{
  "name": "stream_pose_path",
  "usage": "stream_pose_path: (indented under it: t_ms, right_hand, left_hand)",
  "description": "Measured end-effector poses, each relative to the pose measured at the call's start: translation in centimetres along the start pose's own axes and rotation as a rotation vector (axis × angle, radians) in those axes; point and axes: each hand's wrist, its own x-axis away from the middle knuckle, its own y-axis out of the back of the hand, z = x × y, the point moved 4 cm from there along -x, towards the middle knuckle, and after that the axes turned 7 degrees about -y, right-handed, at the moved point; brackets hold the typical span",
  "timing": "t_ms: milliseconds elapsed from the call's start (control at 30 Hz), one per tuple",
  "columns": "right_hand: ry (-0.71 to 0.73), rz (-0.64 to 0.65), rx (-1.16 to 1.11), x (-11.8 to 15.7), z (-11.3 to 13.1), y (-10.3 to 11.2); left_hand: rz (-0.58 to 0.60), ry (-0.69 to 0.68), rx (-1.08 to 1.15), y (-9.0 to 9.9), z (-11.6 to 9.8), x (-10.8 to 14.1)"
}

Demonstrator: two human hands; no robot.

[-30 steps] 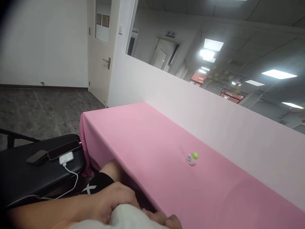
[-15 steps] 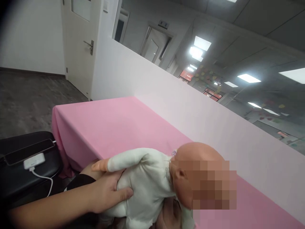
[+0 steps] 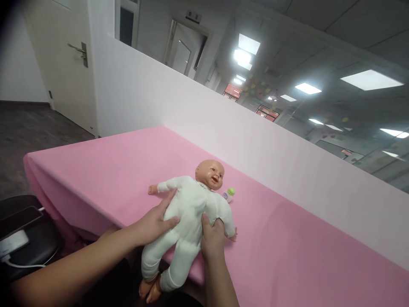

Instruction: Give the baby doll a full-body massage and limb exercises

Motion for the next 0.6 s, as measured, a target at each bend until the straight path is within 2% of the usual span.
stream_pose_path:
  t_ms: [133,367,600]
  right_hand:
    - [-0.027,0.032,-0.012,-1.5,-0.1,-0.8]
    - [-0.168,0.035,0.098,-4.8,-0.4,-2.1]
    - [-0.268,0.095,-0.026,-6.6,-0.5,-3.5]
  left_hand:
    - [-0.045,0.030,-0.041,0.5,1.2,-1.7]
    - [-0.032,0.021,-0.007,0.5,3.2,-4.8]
    - [0.012,0.118,-0.222,0.3,4.0,-7.3]
